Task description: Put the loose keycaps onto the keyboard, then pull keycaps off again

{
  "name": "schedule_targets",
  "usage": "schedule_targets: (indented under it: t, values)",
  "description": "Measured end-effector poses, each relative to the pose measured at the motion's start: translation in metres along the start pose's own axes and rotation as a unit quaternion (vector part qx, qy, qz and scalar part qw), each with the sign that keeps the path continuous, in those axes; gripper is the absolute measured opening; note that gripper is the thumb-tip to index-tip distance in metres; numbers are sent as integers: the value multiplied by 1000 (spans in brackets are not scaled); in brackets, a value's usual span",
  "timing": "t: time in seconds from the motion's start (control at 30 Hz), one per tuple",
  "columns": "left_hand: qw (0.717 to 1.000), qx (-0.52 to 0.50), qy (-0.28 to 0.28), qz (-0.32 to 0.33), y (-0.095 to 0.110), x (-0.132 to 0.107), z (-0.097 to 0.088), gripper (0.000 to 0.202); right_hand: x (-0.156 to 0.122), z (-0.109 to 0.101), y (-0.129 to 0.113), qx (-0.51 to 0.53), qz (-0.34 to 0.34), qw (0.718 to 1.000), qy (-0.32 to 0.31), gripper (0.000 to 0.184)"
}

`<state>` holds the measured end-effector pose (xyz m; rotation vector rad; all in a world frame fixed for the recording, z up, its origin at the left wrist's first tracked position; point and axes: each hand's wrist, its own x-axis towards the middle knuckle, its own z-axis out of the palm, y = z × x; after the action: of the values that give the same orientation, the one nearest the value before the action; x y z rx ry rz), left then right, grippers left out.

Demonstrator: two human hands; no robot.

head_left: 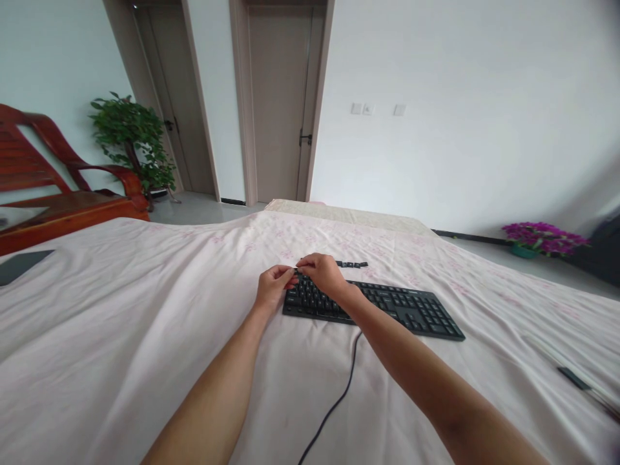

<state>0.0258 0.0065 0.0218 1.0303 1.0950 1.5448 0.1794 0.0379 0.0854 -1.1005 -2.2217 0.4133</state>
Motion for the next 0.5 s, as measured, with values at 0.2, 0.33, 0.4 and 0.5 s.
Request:
schedule_targets:
  t: [0.2,0.33,0.4,0.5]
  values:
    - [997,-32,-27,-60,4,-4,1,37,-21,-8,-18,-142,-62,988,-27,21]
    - [995,-37,-55,-77,5,-7,-2,38,-30,-10,-25,-202,-50,977,-38,22]
    - [995,-30,-54,-78,5,-6,-5,40,-35,-9,-27,-206,-39,977,-31,23]
    - [996,-30,-26,-74,6,-4,-12,46,-47,-4,-29,-176,-24,984,-24,22]
